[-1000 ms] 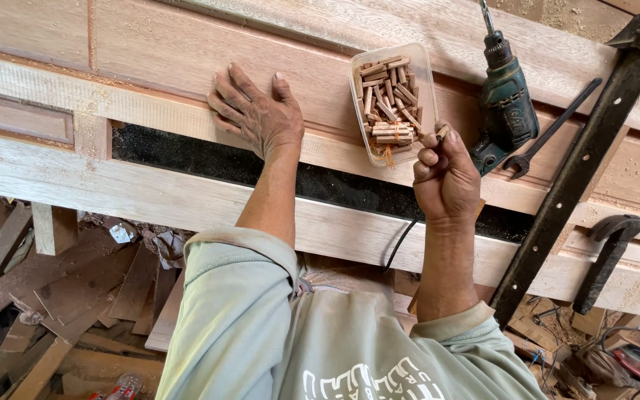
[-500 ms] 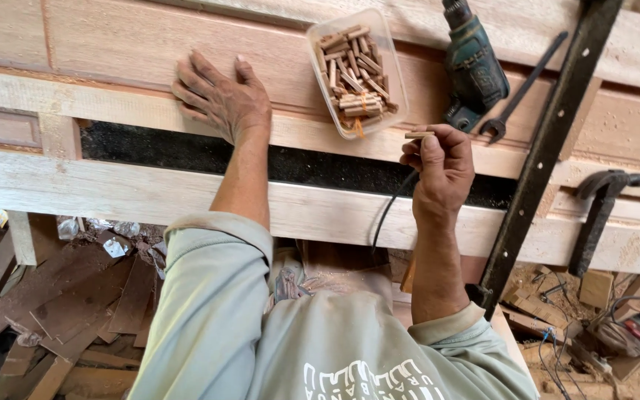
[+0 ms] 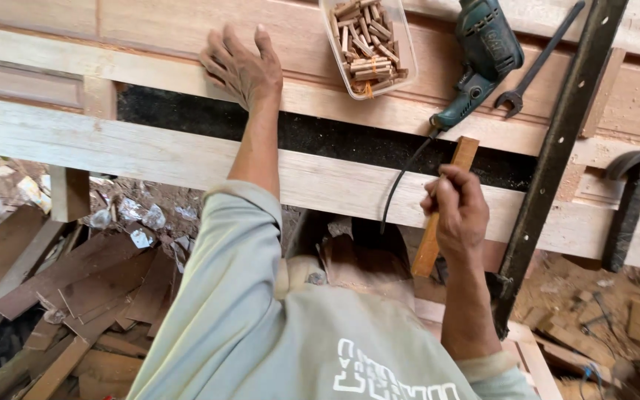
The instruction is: Drilling holes and hammering wooden pegs into a wooden frame for assembly
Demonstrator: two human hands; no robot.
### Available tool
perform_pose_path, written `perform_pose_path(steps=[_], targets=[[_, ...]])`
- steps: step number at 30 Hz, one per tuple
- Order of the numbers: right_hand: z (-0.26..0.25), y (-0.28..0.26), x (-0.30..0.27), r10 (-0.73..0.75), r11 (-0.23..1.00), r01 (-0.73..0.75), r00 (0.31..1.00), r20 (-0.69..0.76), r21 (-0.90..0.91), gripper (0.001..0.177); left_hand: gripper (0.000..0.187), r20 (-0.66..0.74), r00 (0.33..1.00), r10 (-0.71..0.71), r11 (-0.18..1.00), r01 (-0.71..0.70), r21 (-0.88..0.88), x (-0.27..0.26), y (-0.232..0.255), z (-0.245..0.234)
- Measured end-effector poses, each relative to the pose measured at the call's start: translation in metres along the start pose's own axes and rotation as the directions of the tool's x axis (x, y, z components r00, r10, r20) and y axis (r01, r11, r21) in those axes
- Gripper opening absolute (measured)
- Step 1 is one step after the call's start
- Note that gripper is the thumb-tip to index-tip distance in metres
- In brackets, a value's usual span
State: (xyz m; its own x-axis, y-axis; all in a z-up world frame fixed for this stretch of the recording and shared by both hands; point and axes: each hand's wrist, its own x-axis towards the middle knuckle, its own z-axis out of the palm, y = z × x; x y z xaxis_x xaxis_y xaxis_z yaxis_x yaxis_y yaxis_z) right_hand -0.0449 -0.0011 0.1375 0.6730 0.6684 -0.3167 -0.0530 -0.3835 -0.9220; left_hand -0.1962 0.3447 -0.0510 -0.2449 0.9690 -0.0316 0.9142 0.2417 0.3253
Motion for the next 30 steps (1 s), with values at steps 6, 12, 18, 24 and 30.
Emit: perform_pose_path(steps=[6,12,18,24,30], targets=[[-0.042,0.023,-0.049,0.122,0.963,-0.106,0.991,0.051,-0.248,0.040,0.054,-0.294,0.896,0.334,0.839,-0.425,-0.340,-0.061,-0.022,-0.051],[-0.070,0.060,-0.056,-0.020,0.981,0.029,0.999,0.048,-0.194,0.030,0.044,-0.397,0.758,0.518,0.710,-0.640,-0.295,-0.164,-0.055,-0.048],[-0.065,0.031,-0.019,-0.063,0.909,0.115,0.988,0.142,-0.401,0.033,0.041,-0.466,0.787,0.404,0.776,-0.565,-0.281,-0.073,-0.068,0.003],[-0.022,-0.015,0.053,-0.323,0.707,0.457,0.888,0.328,-0.540,0.036,0.050,-0.213,0.974,0.075,0.979,-0.113,-0.171,0.014,-0.024,0.044],[0.044,-0.049,0.140,-0.474,0.475,0.641,0.764,0.438,-0.603,0.025,0.059,-0.198,0.976,0.087,0.989,-0.061,0.137,0.002,0.008,0.016]])
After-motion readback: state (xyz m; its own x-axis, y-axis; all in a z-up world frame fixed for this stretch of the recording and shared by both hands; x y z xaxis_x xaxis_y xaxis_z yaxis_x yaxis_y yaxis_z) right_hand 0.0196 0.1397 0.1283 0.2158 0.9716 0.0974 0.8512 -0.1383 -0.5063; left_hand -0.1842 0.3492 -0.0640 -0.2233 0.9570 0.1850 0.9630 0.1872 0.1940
